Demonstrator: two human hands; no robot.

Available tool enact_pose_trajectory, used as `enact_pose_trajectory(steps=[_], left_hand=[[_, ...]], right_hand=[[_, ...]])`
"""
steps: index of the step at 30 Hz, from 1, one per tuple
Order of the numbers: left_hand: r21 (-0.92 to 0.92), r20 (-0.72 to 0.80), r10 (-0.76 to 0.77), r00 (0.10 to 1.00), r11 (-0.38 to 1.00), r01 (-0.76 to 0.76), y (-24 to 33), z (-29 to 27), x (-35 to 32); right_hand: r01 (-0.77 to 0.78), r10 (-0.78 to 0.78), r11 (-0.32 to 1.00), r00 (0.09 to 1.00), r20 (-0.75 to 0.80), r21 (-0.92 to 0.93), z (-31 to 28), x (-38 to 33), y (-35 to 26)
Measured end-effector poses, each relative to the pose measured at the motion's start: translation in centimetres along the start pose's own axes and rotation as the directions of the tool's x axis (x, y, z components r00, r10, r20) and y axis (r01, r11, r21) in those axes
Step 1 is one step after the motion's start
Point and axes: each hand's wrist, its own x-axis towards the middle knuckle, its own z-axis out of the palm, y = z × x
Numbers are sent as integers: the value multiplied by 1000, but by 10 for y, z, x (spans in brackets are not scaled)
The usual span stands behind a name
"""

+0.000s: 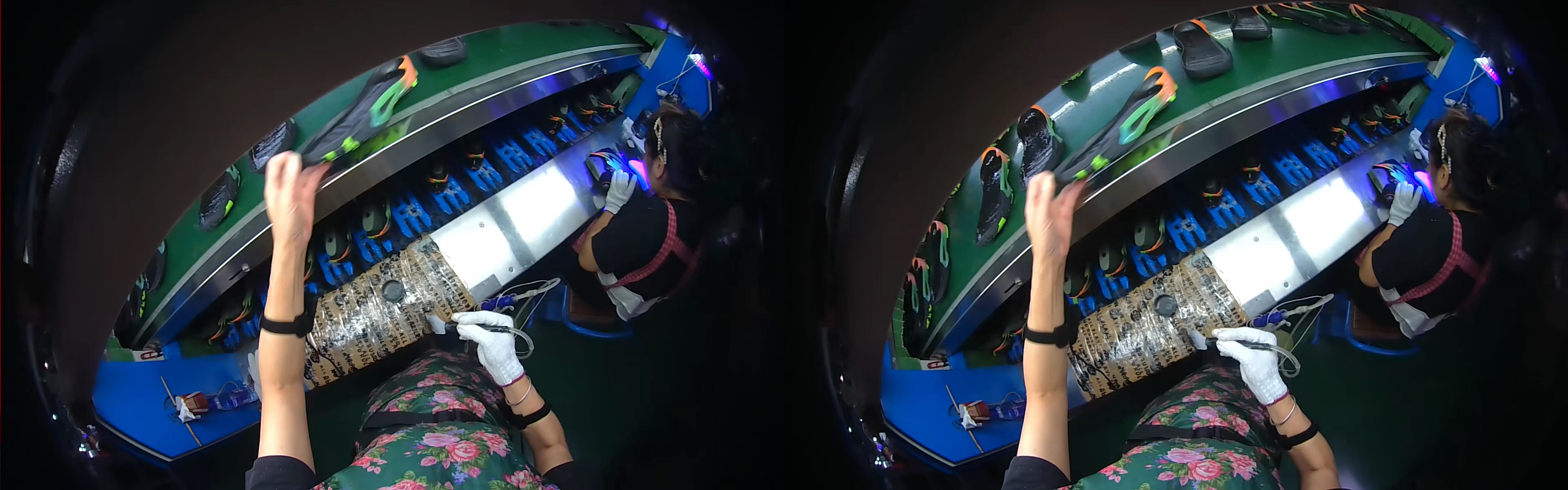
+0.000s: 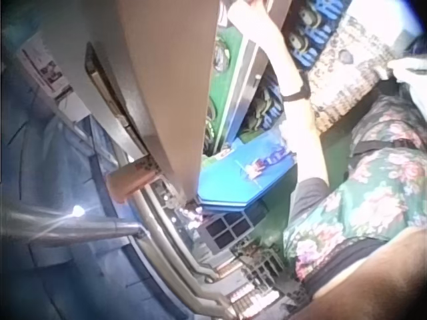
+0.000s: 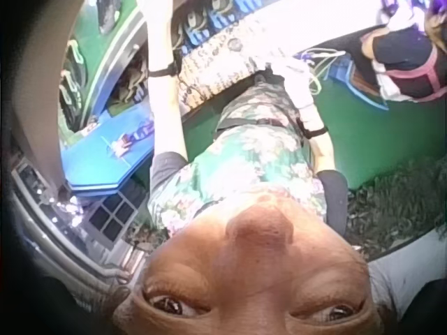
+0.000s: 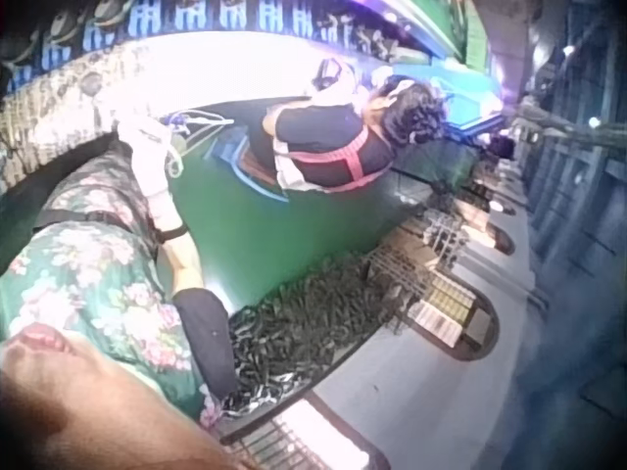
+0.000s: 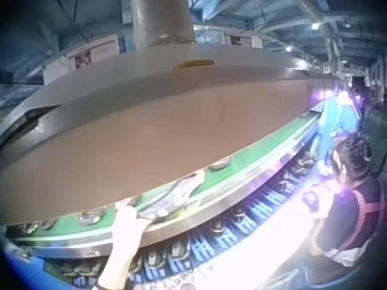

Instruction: Apply adhesive or primer to the bottom surface of shoe soles using a specialized brush tool on a production line.

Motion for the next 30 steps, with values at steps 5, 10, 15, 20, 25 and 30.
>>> enact_pose_trajectory(steps=[5, 10, 15, 20, 25, 30], left_hand=[[471, -304, 387, 870, 855, -216, 31, -40, -69], [284, -514, 256, 818, 951, -119, 79, -56, -101], [254, -306, -340, 889, 871, 421, 51, -60, -134], [-27, -274, -806, 525, 552, 833, -18, -45, -193], [-656, 408, -790, 458, 95, 749, -41, -36, -278], [-570, 417, -815, 402, 110, 814, -36, 7, -314]], right_hand=[[130, -117, 988, 982, -146, 82, -14, 4, -12], [239, -203, 916, 969, -144, 321, -7, -6, -53], [629, -572, 634, 773, 275, -450, 46, -18, -90], [209, -188, 976, 952, 243, -61, 96, -15, -83], [134, -108, 986, 966, 236, -97, 99, -10, -77], [439, -391, 885, 881, 265, -154, 92, 5, -67]])
